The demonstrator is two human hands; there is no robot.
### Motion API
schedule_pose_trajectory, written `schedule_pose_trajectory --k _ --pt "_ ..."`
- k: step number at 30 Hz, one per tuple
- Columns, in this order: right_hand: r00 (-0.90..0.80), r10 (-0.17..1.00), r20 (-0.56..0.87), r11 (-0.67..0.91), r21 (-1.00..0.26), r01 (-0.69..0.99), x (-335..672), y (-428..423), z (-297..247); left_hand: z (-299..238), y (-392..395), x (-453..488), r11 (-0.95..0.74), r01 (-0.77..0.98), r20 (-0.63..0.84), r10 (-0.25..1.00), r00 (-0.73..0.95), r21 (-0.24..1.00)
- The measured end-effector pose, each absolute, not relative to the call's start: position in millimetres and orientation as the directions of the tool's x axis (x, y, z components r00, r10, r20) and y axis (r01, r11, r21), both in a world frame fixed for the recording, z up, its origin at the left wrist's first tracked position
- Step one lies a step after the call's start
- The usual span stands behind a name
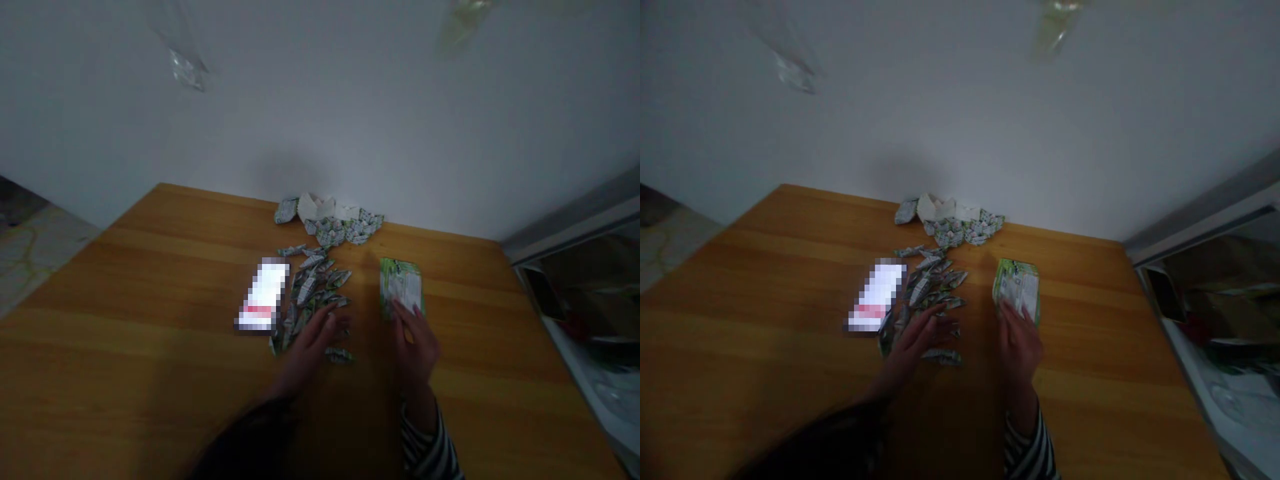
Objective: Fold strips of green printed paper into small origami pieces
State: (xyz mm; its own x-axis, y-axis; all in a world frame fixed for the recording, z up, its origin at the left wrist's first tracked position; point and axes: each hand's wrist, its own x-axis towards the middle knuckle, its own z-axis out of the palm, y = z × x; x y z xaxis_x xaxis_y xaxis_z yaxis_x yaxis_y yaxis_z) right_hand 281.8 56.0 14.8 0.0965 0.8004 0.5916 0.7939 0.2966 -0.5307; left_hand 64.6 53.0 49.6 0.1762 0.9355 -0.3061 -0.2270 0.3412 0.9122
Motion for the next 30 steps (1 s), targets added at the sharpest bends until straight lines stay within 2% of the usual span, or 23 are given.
schedule_pose_trajectory --k 2,4,5,8,13,19,22,25,30 --pt "-0.203 0.801 0.563 0.508 -0.462 0.727 266.8 47.5 30.6 54.5 61.2 73.5 0.458 -0.387 -0.376 0.886 0.271 0.800" --pt "-0.369 0.736 0.568 0.647 -0.429 0.630 252.5 41.8 40.8 56.7 68.5 75.5 0.485 -0.414 -0.398 0.873 0.282 0.770" --pt "-0.409 0.717 0.564 0.676 -0.422 0.604 246.5 40.5 43.2 56.8 71.3 74.8 0.468 -0.430 -0.410 0.884 0.226 0.772" --pt "-0.406 0.679 0.612 0.714 -0.419 0.561 234.2 41.6 41.1 53.8 76.2 70.7 0.456 -0.427 -0.437 0.887 0.148 0.781" --pt "-0.378 0.666 0.644 0.728 -0.450 0.517 225.3 44.9 26.9 41.9 77.1 67.2 0.467 -0.433 -0.448 0.881 0.152 0.771" --pt "-0.383 0.710 0.591 0.688 -0.469 0.554 226.5 49.4 22.4 33.7 81.7 60.1 0.475 -0.465 -0.460 0.875 0.154 0.747" --pt "-0.279 0.783 0.555 0.585 -0.508 0.632 238.3 56.1 26.0 33.2 84.1 52.5 0.516 -0.477 -0.485 0.852 0.198 0.712" --pt "-0.243 0.822 0.515 0.550 -0.604 0.577 250.5 61.0 27.9 36.1 84.2 47.2 0.559 -0.434 -0.522 0.826 0.214 0.706" --pt "-0.280 0.833 0.477 0.552 -0.675 0.490 258.5 61.6 22.9 43.1 82.4 49.5 0.551 -0.270 -0.526 0.834 0.164 0.789"
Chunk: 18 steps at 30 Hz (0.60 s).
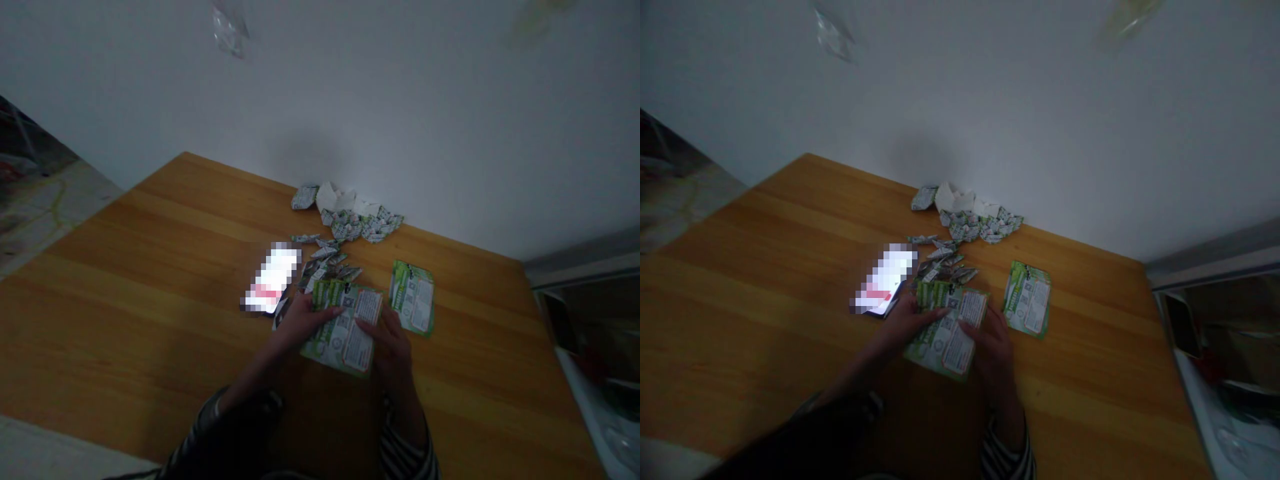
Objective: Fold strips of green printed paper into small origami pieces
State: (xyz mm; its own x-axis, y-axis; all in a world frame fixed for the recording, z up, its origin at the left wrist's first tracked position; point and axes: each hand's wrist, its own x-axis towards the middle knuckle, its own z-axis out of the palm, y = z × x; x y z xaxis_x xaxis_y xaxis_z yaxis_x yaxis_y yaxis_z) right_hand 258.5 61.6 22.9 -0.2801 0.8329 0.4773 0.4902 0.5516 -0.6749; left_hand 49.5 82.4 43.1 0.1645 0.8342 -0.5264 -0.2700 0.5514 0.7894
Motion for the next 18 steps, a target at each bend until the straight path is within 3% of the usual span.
schedule_pose_trajectory --k 4,7,12,18 --pt "-0.314 0.835 0.452 0.549 -0.647 0.529 273.3 57.4 19.4 40.6 83.6 49.8 0.546 -0.283 -0.533 0.836 0.129 0.788" --pt "-0.238 0.872 0.428 0.482 -0.666 0.569 298.9 52.4 17.7 34.8 86.4 45.7 0.544 -0.366 -0.551 0.829 0.096 0.755" --pt "0.154 0.893 0.423 0.249 -0.749 0.614 350.3 55.8 5.5 29.4 88.0 43.0 0.539 -0.481 -0.554 0.823 0.127 0.691" --pt "0.114 0.923 0.368 0.194 -0.699 0.689 377.0 67.5 -9.4 29.8 84.9 47.1 0.555 -0.513 -0.522 0.823 0.223 0.655"
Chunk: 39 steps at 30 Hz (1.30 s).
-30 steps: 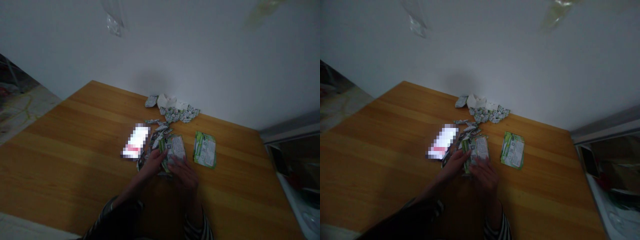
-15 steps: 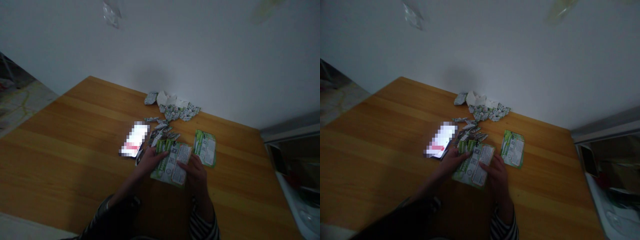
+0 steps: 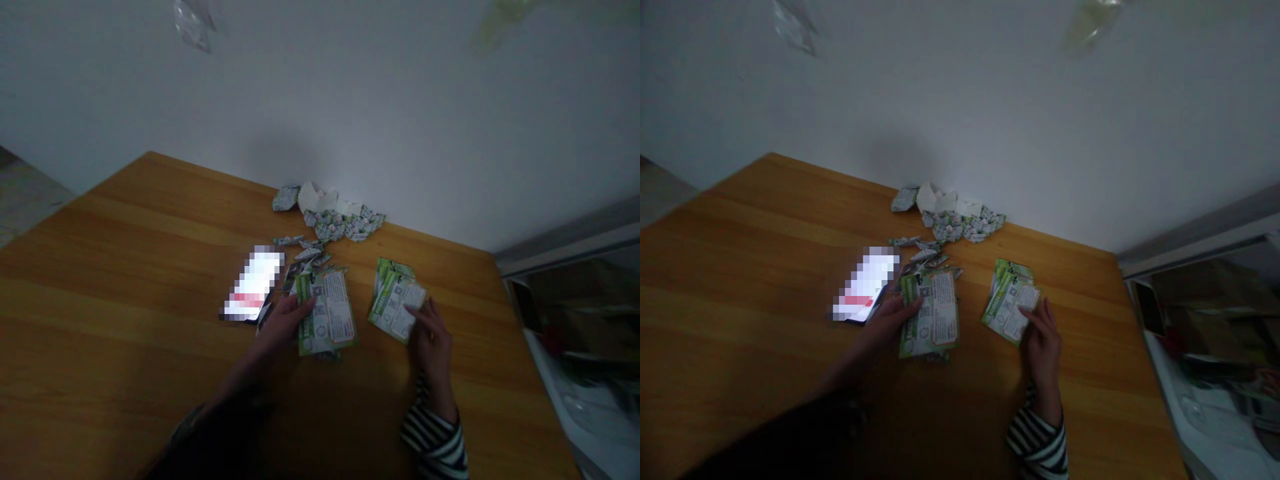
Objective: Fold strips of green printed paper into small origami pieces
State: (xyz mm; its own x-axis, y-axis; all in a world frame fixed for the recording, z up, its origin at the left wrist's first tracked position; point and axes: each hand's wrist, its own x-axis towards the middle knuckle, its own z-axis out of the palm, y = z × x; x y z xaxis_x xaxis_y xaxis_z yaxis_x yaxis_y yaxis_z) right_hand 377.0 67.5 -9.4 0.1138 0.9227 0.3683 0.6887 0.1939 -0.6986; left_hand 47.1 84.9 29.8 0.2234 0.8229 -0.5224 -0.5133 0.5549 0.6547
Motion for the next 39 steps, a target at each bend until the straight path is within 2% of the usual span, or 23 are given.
schedule_pose_trajectory --k 4,8,10,12,14,18,20,22,25,31,39 --pt "0.140 0.868 0.476 0.221 -0.623 0.751 351.5 62.3 10.2 30.7 84.9 48.5 0.570 -0.545 -0.535 0.809 0.242 0.615" --pt "-0.231 0.902 0.363 0.414 -0.585 0.698 304.4 56.8 34.8 33.1 82.7 49.7 0.611 -0.534 -0.553 0.781 0.289 0.584" --pt "-0.311 0.878 0.364 0.476 -0.596 0.646 283.7 56.3 40.7 34.1 80.3 50.4 0.633 -0.500 -0.541 0.770 0.338 0.590" --pt "-0.311 0.862 0.400 0.506 -0.648 0.569 269.0 57.1 40.9 35.6 77.8 51.9 0.642 -0.460 -0.515 0.767 0.383 0.613" --pt "-0.250 0.888 0.386 0.460 -0.741 0.489 260.1 58.2 36.6 37.9 75.8 54.5 0.629 -0.429 -0.481 0.775 0.410 0.649" --pt "0.172 0.958 0.228 0.144 -0.906 0.398 249.3 58.4 24.6 41.7 74.1 61.2 0.563 -0.444 -0.416 0.822 0.389 0.697" --pt "0.254 0.962 0.097 0.010 -0.947 0.322 243.6 57.5 22.0 41.1 74.2 63.1 0.539 -0.443 -0.385 0.835 0.393 0.716" --pt "0.254 0.967 0.006 -0.069 -0.956 0.285 237.3 56.2 22.6 39.6 74.6 63.2 0.512 -0.394 -0.351 0.841 0.412 0.764" --pt "0.281 0.959 0.033 -0.065 -0.942 0.330 228.7 54.4 25.5 38.3 74.8 61.9 0.484 -0.293 -0.331 0.832 0.444 0.825" --pt "0.371 0.914 0.161 0.025 -0.938 0.345 223.1 51.3 23.6 38.5 72.6 63.4 0.486 -0.230 -0.344 0.816 0.465 0.843" --pt "0.415 0.896 0.159 0.005 -0.938 0.348 223.6 49.9 24.0 29.8 70.3 66.6 0.469 -0.214 -0.306 0.798 0.519 0.857"
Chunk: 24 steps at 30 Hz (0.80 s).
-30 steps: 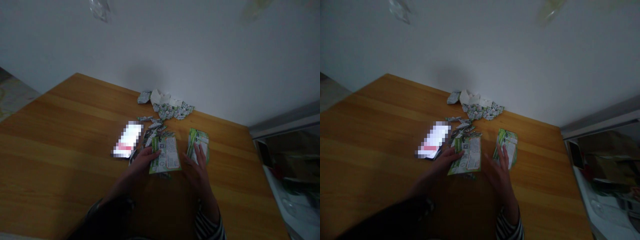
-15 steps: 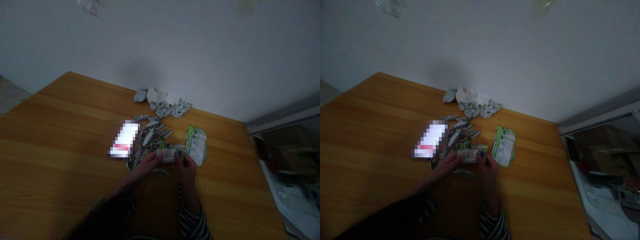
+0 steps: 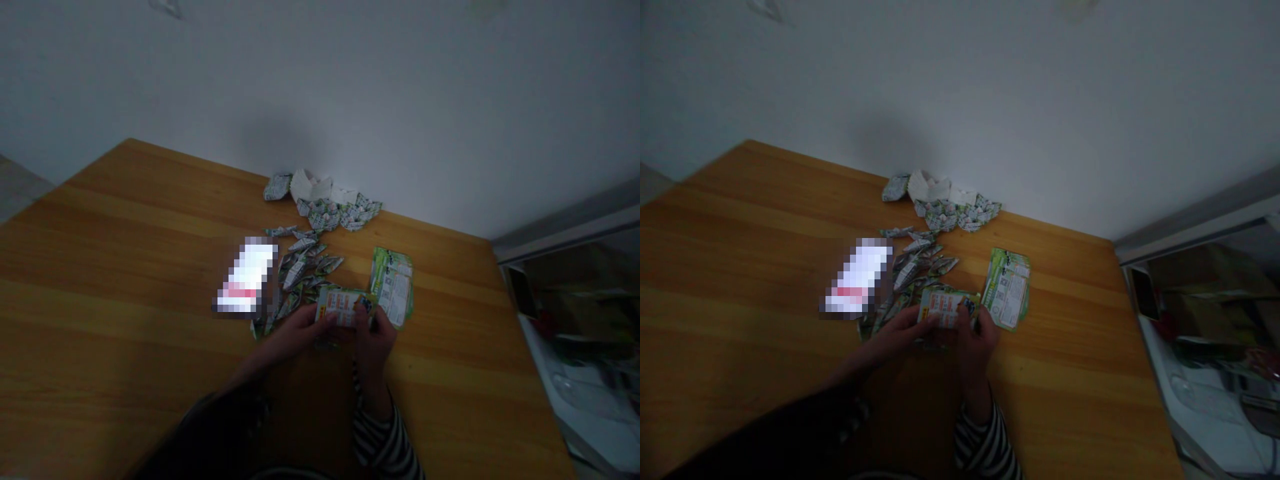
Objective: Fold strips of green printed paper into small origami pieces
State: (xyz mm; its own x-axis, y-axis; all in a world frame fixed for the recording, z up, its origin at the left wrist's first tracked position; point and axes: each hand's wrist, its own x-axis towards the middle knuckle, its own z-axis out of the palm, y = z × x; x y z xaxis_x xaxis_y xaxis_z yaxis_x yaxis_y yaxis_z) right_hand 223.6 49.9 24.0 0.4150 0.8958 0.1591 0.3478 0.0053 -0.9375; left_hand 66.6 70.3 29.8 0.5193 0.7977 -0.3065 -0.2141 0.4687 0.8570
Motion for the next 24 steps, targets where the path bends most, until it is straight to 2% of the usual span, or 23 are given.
schedule_pose_trajectory --k 12,18,21,24 --pt "0.433 0.885 0.173 -0.004 -0.926 0.378 224.3 49.5 24.1 37.5 70.8 69.2 0.514 -0.216 -0.342 0.777 0.529 0.830" --pt "0.448 0.887 0.111 -0.050 -0.942 0.332 220.9 47.9 26.0 34.2 70.1 70.1 0.511 -0.223 -0.330 0.773 0.542 0.830" --pt "0.446 0.890 0.092 -0.047 -0.956 0.290 218.1 49.0 28.1 29.8 70.3 70.2 0.496 -0.176 -0.348 0.781 0.519 0.850" --pt "0.424 0.898 0.116 0.016 -0.973 0.232 224.7 52.8 33.6 28.4 71.8 65.3 0.518 -0.097 -0.386 0.737 0.555 0.850"
